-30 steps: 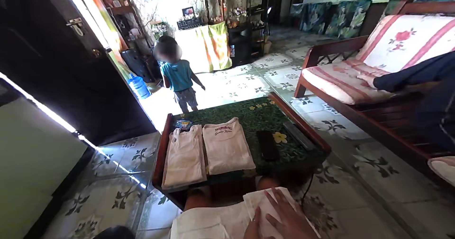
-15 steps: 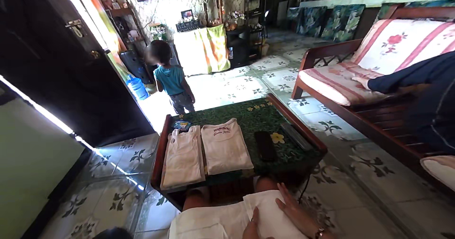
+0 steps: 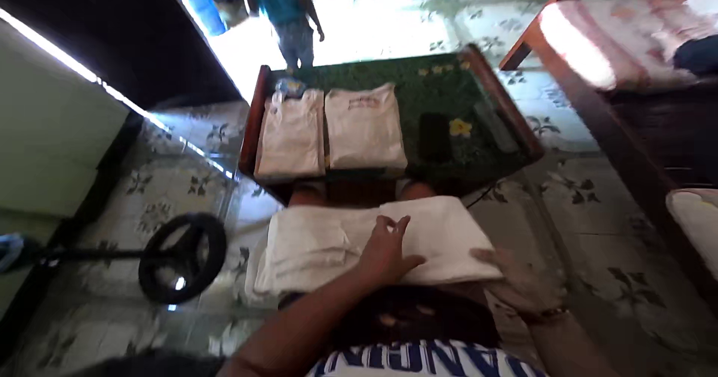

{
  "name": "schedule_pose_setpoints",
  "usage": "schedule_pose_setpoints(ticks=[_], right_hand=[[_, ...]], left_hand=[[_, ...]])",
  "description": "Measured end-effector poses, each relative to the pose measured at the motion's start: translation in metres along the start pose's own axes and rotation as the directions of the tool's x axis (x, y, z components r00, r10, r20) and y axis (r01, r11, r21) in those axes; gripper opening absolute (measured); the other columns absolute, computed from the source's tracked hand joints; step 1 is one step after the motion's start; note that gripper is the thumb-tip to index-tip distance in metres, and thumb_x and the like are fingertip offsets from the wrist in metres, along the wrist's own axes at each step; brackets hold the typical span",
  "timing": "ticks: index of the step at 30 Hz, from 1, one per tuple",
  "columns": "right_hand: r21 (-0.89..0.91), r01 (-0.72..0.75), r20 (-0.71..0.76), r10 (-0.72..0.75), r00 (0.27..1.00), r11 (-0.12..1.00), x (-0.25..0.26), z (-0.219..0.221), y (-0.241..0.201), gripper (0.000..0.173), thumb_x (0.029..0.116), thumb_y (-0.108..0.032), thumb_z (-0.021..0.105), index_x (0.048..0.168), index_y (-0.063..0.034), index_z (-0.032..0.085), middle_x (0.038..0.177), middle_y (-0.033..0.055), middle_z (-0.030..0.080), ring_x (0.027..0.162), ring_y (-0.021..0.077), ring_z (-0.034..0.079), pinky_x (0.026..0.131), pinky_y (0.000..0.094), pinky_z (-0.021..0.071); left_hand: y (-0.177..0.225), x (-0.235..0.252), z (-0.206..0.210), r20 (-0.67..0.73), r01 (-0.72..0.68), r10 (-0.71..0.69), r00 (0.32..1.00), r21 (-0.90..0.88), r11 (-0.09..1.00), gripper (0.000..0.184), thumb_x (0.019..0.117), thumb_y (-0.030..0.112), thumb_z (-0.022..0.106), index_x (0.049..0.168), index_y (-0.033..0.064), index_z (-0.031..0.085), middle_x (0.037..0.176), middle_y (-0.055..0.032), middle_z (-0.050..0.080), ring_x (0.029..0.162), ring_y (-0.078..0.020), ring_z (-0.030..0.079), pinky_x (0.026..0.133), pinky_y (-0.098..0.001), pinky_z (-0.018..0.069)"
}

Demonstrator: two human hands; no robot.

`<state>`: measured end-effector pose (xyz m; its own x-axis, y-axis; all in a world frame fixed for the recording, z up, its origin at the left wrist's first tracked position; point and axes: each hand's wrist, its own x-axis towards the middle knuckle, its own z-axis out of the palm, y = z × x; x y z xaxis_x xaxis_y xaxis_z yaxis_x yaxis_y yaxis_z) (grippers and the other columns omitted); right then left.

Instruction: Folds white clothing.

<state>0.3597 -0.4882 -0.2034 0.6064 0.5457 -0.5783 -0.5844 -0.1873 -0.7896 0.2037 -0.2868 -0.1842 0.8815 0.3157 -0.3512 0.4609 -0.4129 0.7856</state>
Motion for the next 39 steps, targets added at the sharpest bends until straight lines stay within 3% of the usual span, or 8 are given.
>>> schedule_pose_setpoints(ticks=[6, 10, 13, 18, 21, 24, 33, 39], right_hand=[[0.081, 0.085, 0.467, -0.114, 0.877, 0.993, -0.024, 0.106, -0.041, 0.062, 0.0743, -0.007, 0.078, 0.131, -0.0047, 0.053, 0.106, 0.0039, 0.074, 0.092, 0.015, 0.073, 0.078, 0.0352, 0.0641], [-0.039, -0.043, 0.862, 0.055, 0.504, 0.998, -0.008, 0.198, -0.037, 0.085, 0.0867, -0.011, 0.072, 0.157, -0.0123, 0.023, 0.124, 0.0026, 0.065, 0.095, 0.0105, 0.068, 0.082, 0.0274, 0.0588], [-0.072, -0.114, 0.972, 0.096, 0.216, 0.991, 0.009, 0.241, -0.022, 0.084, 0.0948, -0.025, 0.069, 0.161, -0.0202, 0.018, 0.141, 0.0098, 0.058, 0.106, 0.0189, 0.069, 0.087, 0.0312, 0.0586], [-0.249, 0.428, 0.712, -0.135, 0.689, 0.869, 0.033, 0.213, 0.018, 0.065, 0.0995, -0.032, 0.058, 0.159, -0.019, 0.035, 0.111, 0.0018, 0.063, 0.081, 0.0065, 0.058, 0.071, 0.0242, 0.0519], [-0.536, 0.14, 0.354, 0.071, 0.933, 0.833, 0.039, 0.188, 0.044, 0.075, 0.1028, -0.039, 0.056, 0.164, -0.0196, 0.018, 0.124, 0.0174, 0.058, 0.097, 0.0233, 0.062, 0.078, 0.0384, 0.0543], [-0.514, -0.235, 0.23, 0.397, 0.888, 0.825, 0.037, 0.186, 0.054, 0.072, 0.1053, -0.048, 0.05, 0.163, -0.0206, 0.018, 0.134, 0.0177, 0.059, 0.104, 0.0277, 0.068, 0.08, 0.0436, 0.0599], [-0.352, -0.003, 0.388, 0.149, 0.909, 0.936, 0.075, 0.169, 0.034, 0.049, 0.1004, -0.005, 0.057, 0.148, -0.008, 0.045, 0.113, 0.0109, 0.069, 0.092, 0.0154, 0.071, 0.081, 0.0332, 0.062], [-0.666, 0.694, 0.703, -0.083, 0.707, 0.275, 0.057, 0.16, 0.051, 0.074, 0.094, -0.044, 0.067, 0.154, -0.0072, 0.044, 0.137, 0.0313, 0.051, 0.115, 0.0392, 0.059, 0.095, 0.0504, 0.0527]], left_hand=[[0.019, -0.033, -0.044, 0.143, 0.128, -0.04, 0.989, -0.682, 0.721, 0.076, 0.1074, 0.041, 0.046, 0.165, 0.0126, 0.004, 0.157, -0.0214, 0.039, 0.139, -0.0325, 0.048, 0.108, -0.0567, 0.0452], [-0.036, -0.075, -0.077, -0.059, -0.051, -0.032, 0.998, -0.977, 0.208, 0.067, 0.095, 0.072, 0.045, 0.119, 0.0121, 0.064, 0.099, -0.0036, 0.073, 0.089, -0.0128, 0.07, 0.078, -0.0317, 0.0599], [-0.113, -0.111, -0.095, -0.185, -0.197, -0.079, 0.979, -0.963, -0.182, 0.069, 0.0746, 0.067, 0.077, 0.122, 0.0178, 0.068, 0.111, -0.0089, 0.073, 0.1, -0.0234, 0.072, 0.084, -0.0439, 0.0617], [-0.19, -0.15, -0.076, -0.246, -0.388, -0.477, 0.844, -0.894, -0.224, 0.067, 0.0726, 0.059, 0.078, 0.124, 0.0186, 0.063, 0.112, -0.0136, 0.071, 0.101, -0.0311, 0.071, 0.082, -0.0539, 0.06], [-0.208, -0.159, -0.063, -0.193, -0.391, -0.54, 0.819, -0.877, -0.279, 0.067, 0.0695, 0.05, 0.08, 0.123, 0.0148, 0.06, 0.109, -0.0172, 0.071, 0.097, -0.0349, 0.071, 0.076, -0.0559, 0.0602], [-0.212, -0.156, -0.06, -0.172, -0.347, -0.498, 0.85, -0.893, -0.285, 0.06, 0.0667, 0.037, 0.082, 0.117, 0.0134, 0.062, 0.105, -0.0173, 0.072, 0.093, -0.0359, 0.072, 0.075, -0.0566, 0.0607], [-0.16, -0.161, -0.058, -0.117, -0.163, -0.487, 0.865, -0.985, -0.053, 0.048, 0.0827, 0.002, 0.053, 0.13, 0.0042, 0.044, 0.114, -0.0188, 0.069, 0.102, -0.0335, 0.071, 0.086, -0.0528, 0.0608], [-0.17, -0.168, -0.079, -0.107, -0.038, -0.481, 0.87, -0.988, 0.153, 0.045, 0.0984, 0.019, 0.049, 0.142, 0.0104, 0.039, 0.117, -0.0128, 0.068, 0.104, -0.0265, 0.07, 0.089, -0.0467, 0.06]])
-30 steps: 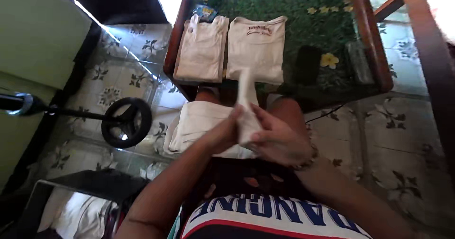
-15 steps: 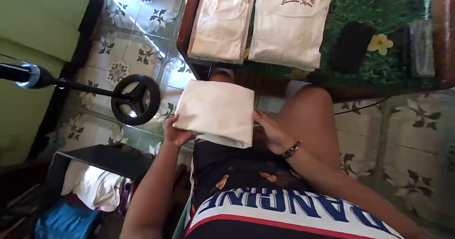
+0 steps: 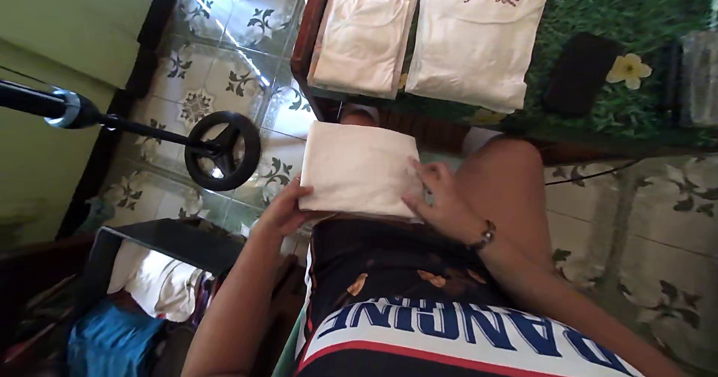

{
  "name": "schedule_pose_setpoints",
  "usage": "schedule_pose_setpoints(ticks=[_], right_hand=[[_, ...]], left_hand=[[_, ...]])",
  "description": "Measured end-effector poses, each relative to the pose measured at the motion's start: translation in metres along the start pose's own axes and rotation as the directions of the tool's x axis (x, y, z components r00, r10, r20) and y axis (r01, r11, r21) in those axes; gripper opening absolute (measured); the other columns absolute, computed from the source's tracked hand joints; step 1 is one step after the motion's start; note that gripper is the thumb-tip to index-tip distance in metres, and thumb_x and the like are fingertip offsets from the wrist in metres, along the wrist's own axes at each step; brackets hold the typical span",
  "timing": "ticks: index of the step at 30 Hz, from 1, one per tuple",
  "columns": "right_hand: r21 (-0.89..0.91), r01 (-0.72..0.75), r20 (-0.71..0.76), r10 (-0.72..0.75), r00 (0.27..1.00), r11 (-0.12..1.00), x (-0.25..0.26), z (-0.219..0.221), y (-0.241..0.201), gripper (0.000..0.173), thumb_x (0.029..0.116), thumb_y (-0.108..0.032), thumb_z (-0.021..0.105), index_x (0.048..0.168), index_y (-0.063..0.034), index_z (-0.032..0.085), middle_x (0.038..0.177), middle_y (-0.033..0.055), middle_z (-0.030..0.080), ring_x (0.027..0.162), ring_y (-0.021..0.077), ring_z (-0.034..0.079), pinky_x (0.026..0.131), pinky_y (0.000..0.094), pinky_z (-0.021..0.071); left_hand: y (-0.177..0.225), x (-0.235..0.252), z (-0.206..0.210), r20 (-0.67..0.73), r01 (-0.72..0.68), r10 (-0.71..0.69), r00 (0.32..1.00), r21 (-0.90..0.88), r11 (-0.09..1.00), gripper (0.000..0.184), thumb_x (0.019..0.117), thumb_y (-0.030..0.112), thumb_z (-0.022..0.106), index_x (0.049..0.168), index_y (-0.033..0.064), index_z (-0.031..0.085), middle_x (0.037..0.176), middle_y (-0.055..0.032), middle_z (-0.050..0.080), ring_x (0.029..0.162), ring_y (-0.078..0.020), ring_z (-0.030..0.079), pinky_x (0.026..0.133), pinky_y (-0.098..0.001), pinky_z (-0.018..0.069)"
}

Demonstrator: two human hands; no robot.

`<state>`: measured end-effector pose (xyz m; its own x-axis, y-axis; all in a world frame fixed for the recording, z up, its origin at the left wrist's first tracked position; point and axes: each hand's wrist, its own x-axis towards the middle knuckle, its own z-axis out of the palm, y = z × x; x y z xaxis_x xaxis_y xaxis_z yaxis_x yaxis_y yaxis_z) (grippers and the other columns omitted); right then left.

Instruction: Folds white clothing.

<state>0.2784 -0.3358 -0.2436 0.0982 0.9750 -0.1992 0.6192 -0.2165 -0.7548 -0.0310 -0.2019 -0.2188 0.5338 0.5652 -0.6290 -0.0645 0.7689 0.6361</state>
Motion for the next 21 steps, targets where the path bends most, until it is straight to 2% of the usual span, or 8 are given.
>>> schedule_pose_setpoints(ticks=[2, 4, 8, 13, 16, 18, 20, 21], right_hand=[[-0.15, 0.301, -0.059, -0.312, 0.948, 0.942, -0.01, 0.011, -0.008, 0.061, 0.0953, -0.052, 0.061, 0.142, -0.0125, 0.061, 0.115, 0.0261, 0.063, 0.102, 0.0393, 0.063, 0.087, 0.0527, 0.0539], [-0.223, 0.475, -0.044, -0.496, 0.867, 0.851, -0.012, 0.021, -0.011, 0.049, 0.0981, -0.046, 0.059, 0.138, -0.0174, 0.065, 0.103, 0.0186, 0.067, 0.094, 0.0356, 0.065, 0.082, 0.0522, 0.0536], [-0.227, 0.605, -0.064, -0.631, 0.773, 0.763, -0.006, 0.029, -0.013, 0.038, 0.0945, -0.006, 0.053, 0.128, -0.0106, 0.07, 0.092, 0.0153, 0.069, 0.085, 0.032, 0.067, 0.076, 0.0464, 0.0555], [-0.262, 0.72, -0.138, -0.763, 0.631, 0.643, -0.009, 0.024, -0.02, 0.028, 0.098, -0.003, 0.052, 0.114, -0.0082, 0.075, 0.083, 0.011, 0.066, 0.076, 0.0252, 0.062, 0.072, 0.0367, 0.0528], [-0.246, 0.736, -0.064, -0.768, 0.637, 0.63, -0.005, 0.033, -0.01, 0.028, 0.0974, -0.003, 0.053, 0.115, -0.0074, 0.075, 0.087, 0.0115, 0.068, 0.08, 0.0263, 0.066, 0.074, 0.0381, 0.056], [-0.23, 0.74, 0.003, -0.76, 0.65, 0.632, -0.002, 0.035, -0.005, 0.029, 0.0986, -0.008, 0.052, 0.117, -0.0079, 0.074, 0.089, 0.0118, 0.071, 0.082, 0.0272, 0.069, 0.076, 0.0406, 0.058], [-0.229, 0.762, 0.033, -0.778, 0.628, 0.606, 0.001, 0.03, -0.008, 0.031, 0.1025, -0.022, 0.051, 0.118, -0.0099, 0.075, 0.086, 0.0097, 0.07, 0.079, 0.026, 0.068, 0.072, 0.0411, 0.0553], [-0.234, 0.772, 0.014, -0.792, 0.61, 0.591, 0.003, 0.027, -0.012, 0.033, 0.1034, -0.027, 0.05, 0.117, -0.0108, 0.075, 0.083, 0.0086, 0.07, 0.076, 0.0248, 0.067, 0.07, 0.0404, 0.0536]], left_hand=[[0.013, 0.007, 0.001, -0.037, -0.029, 0.036, 0.999, 0.185, 0.982, 0.045, 0.1082, 0.036, 0.038, 0.147, 0.0142, 0.041, 0.114, -0.0072, 0.07, 0.101, -0.0191, 0.07, 0.087, -0.0395, 0.0601], [0.021, 0.02, 0.007, -0.092, -0.047, 0.083, 0.992, 0.34, 0.939, 0.048, 0.1109, 0.042, 0.03, 0.151, 0.0176, 0.039, 0.114, -0.007, 0.07, 0.099, -0.0176, 0.07, 0.087, -0.0385, 0.0591], [0.024, 0.041, 0.018, -0.076, -0.15, 0.22, 0.973, 0.517, 0.842, 0.065, 0.1077, 0.022, 0.051, 0.162, 0.0366, 0.019, 0.121, -0.0109, 0.068, 0.09, -0.0201, 0.072, 0.08, -0.0407, 0.0609], [0.018, 0.039, 0.021, -0.084, -0.24, 0.332, 0.939, 0.528, 0.814, 0.054, 0.1044, 0.005, 0.047, 0.154, 0.0259, 0.045, 0.147, -0.0018, 0.056, 0.099, -0.0112, 0.068, 0.083, -0.0342, 0.0582], [0.006, 0.044, 0.017, -0.166, -0.18, 0.293, 0.942, 0.487, 0.855, 0.054, 0.1033, 0.004, 0.047, 0.154, 0.0226, 0.046, 0.145, -0.0067, 0.058, 0.1, -0.0159, 0.069, 0.084, -0.038, 0.0582], [0.009, 0.047, 0.018, -0.219, -0.102, 0.236, 0.947, 0.493, 0.864, 0.052, 0.1014, 0.001, 0.049, 0.15, 0.0199, 0.05, 0.134, -0.0119, 0.063, 0.093, -0.0181, 0.07, 0.079, -0.0379, 0.0588], [0.019, 0.048, 0.024, -0.258, -0.053, 0.313, 0.914, 0.689, 0.722, 0.05, 0.0979, -0.001, 0.053, 0.144, 0.0165, 0.056, 0.13, -0.0137, 0.063, 0.095, -0.02, 0.068, 0.079, -0.0392, 0.057], [0.025, 0.048, 0.03, -0.231, -0.047, 0.406, 0.884, 0.82, 0.57, 0.049, 0.0955, 0.0, 0.055, 0.143, 0.0135, 0.057, 0.142, -0.0168, 0.053, 0.107, -0.0258, 0.064, 0.087, -0.0447, 0.0549]])
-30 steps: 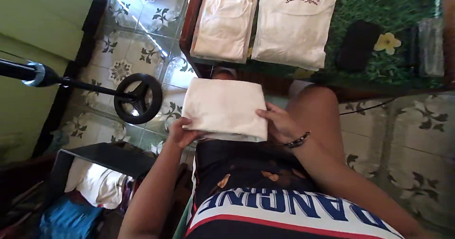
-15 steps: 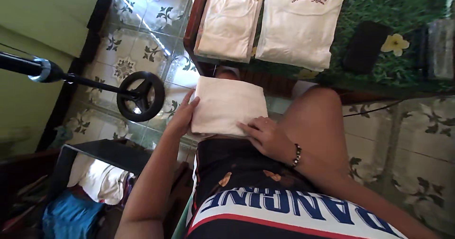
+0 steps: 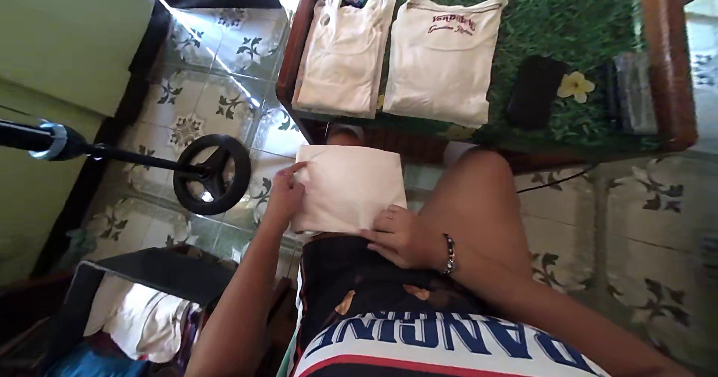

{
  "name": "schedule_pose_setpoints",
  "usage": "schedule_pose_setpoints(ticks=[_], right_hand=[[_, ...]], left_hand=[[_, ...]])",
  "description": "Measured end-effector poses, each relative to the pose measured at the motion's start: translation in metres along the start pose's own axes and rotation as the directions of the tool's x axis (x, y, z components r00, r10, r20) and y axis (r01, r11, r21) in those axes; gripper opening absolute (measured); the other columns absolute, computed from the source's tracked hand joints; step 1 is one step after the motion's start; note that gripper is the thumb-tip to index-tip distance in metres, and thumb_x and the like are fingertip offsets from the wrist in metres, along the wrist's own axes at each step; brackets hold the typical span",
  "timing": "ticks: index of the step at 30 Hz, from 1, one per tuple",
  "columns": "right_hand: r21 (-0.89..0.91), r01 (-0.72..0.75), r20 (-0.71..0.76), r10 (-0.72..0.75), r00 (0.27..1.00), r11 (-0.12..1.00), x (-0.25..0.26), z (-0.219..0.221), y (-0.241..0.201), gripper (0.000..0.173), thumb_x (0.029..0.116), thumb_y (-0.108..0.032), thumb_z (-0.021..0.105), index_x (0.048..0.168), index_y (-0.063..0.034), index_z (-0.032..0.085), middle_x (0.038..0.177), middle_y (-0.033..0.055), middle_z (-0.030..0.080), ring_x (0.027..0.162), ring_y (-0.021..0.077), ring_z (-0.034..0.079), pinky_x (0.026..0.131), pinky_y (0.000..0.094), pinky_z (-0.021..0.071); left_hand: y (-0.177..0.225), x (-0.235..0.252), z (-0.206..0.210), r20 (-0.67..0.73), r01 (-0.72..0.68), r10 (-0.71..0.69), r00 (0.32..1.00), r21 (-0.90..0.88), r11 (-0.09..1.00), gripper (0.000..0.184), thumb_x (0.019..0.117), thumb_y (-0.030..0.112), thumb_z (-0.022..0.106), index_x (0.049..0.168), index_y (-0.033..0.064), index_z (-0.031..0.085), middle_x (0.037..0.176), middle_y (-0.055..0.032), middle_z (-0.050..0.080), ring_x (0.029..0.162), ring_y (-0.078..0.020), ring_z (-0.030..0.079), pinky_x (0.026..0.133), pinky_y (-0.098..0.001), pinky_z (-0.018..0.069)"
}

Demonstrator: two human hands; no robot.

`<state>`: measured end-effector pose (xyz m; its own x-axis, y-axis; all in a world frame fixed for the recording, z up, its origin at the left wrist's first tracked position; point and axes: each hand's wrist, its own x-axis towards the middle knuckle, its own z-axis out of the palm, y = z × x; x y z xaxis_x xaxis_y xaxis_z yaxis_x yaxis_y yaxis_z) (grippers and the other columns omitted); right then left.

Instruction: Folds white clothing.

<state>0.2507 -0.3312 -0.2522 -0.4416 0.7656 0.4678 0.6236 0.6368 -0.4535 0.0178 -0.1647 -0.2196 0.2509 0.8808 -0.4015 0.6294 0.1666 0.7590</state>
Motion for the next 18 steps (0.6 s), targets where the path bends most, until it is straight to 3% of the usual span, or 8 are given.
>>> schedule_pose_setpoints(ticks=[3, 5, 7, 9, 12, 14, 16, 18], right_hand=[[-0.074, -0.053, -0.194, 0.038, 0.98, 0.996, 0.023, -0.001, 0.0, 0.033, 0.1022, -0.023, 0.05, 0.122, -0.0122, 0.074, 0.091, 0.0104, 0.072, 0.081, 0.025, 0.066, 0.074, 0.0399, 0.052], [-0.129, -0.239, -0.218, 0.207, 0.954, 0.963, 0.037, 0.012, 0.0, 0.039, 0.1048, -0.03, 0.044, 0.13, -0.0145, 0.069, 0.123, 0.0113, 0.071, 0.115, 0.0281, 0.066, 0.096, 0.047, 0.0504], [-0.132, -0.427, -0.049, 0.424, 0.904, 0.895, 0.038, 0.034, 0.008, 0.059, 0.1059, -0.052, 0.035, 0.15, -0.017, 0.053, 0.154, 0.0086, 0.051, 0.145, 0.0332, 0.043, 0.113, 0.0618, 0.0357], [-0.136, -0.53, 0.053, 0.54, 0.84, 0.837, 0.029, 0.041, 0.014, 0.071, 0.1004, -0.068, 0.033, 0.157, -0.0267, 0.042, 0.164, 0.0046, 0.037, 0.154, 0.0365, 0.025, 0.116, 0.0741, 0.0189], [-0.002, -0.703, 0.155, 0.695, 0.703, 0.711, 0.029, 0.03, 0.018, 0.078, 0.0941, -0.074, 0.043, 0.16, -0.0329, 0.035, 0.17, 0.0075, 0.021, 0.157, 0.0403, 0.009, 0.116, 0.0765, 0.0109], [0.121, -0.782, 0.128, 0.772, 0.623, 0.611, 0.021, 0.031, 0.026, 0.079, 0.0975, -0.067, 0.046, 0.161, -0.0226, 0.034, 0.17, 0.0148, 0.018, 0.156, 0.0419, 0.012, 0.12, 0.0695, 0.0175], [0.318, -0.824, 0.111, 0.844, 0.525, 0.47, 0.016, 0.031, 0.031, 0.073, 0.1053, -0.048, 0.046, 0.161, -0.0042, 0.029, 0.167, 0.0234, 0.019, 0.156, 0.0413, 0.016, 0.126, 0.057, 0.0163], [0.537, -0.828, 0.195, 0.932, 0.306, 0.16, 0.014, 0.021, 0.026, 0.074, 0.1082, -0.043, 0.044, 0.159, 0.0051, 0.02, 0.163, 0.0287, 0.026, 0.152, 0.039, 0.028, 0.126, 0.0513, 0.0231]], left_hand=[[0.023, -0.004, 0.009, -0.122, -0.372, 0.439, 0.89, 0.361, 0.855, 0.045, 0.0963, 0.01, 0.058, 0.141, 0.0055, 0.058, 0.156, -0.0276, 0.036, 0.132, -0.0444, 0.048, 0.104, -0.061, 0.0446], [0.028, -0.004, 0.029, -0.038, -0.49, 0.564, 0.825, 0.449, 0.747, 0.045, 0.1044, 0.021, 0.048, 0.148, 0.0086, 0.053, 0.161, -0.02, 0.035, 0.145, -0.0424, 0.038, 0.112, -0.062, 0.0372], [0.013, 0.002, 0.055, 0.096, -0.46, 0.478, 0.873, 0.485, 0.744, 0.049, 0.1071, 0.023, 0.037, 0.153, 0.0122, 0.048, 0.163, -0.0147, 0.036, 0.151, -0.0396, 0.031, 0.118, -0.0628, 0.0292], [0.001, 0.004, 0.067, 0.162, -0.379, 0.347, 0.924, 0.511, 0.771, 0.052, 0.1066, 0.03, 0.032, 0.157, 0.019, 0.043, 0.166, -0.0156, 0.028, 0.153, -0.0417, 0.022, 0.117, -0.0676, 0.0239], [0.003, 0.009, 0.061, 0.131, -0.321, 0.294, 0.947, 0.456, 0.83, 0.058, 0.1061, 0.047, 0.038, 0.158, 0.02, 0.041, 0.167, -0.0227, 0.02, 0.154, -0.0466, 0.015, 0.119, -0.0681, 0.0205], [0.003, 0.01, 0.061, 0.122, -0.312, 0.287, 0.95, 0.397, 0.863, 0.063, 0.1041, 0.049, 0.044, 0.158, 0.0176, 0.039, 0.166, -0.028, 0.015, 0.153, -0.0493, 0.015, 0.119, -0.0678, 0.0224], [0.004, 0.012, 0.061, 0.124, -0.321, 0.296, 0.947, 0.373, 0.87, 0.065, 0.104, 0.047, 0.046, 0.159, 0.0129, 0.037, 0.165, -0.0323, 0.014, 0.152, -0.0517, 0.017, 0.119, -0.0668, 0.0229], [0.004, 0.011, 0.06, 0.118, -0.325, 0.302, 0.946, 0.359, 0.875, 0.067, 0.1048, 0.045, 0.047, 0.159, 0.0065, 0.035, 0.163, -0.0361, 0.014, 0.151, -0.0532, 0.018, 0.121, -0.0647, 0.0221]])
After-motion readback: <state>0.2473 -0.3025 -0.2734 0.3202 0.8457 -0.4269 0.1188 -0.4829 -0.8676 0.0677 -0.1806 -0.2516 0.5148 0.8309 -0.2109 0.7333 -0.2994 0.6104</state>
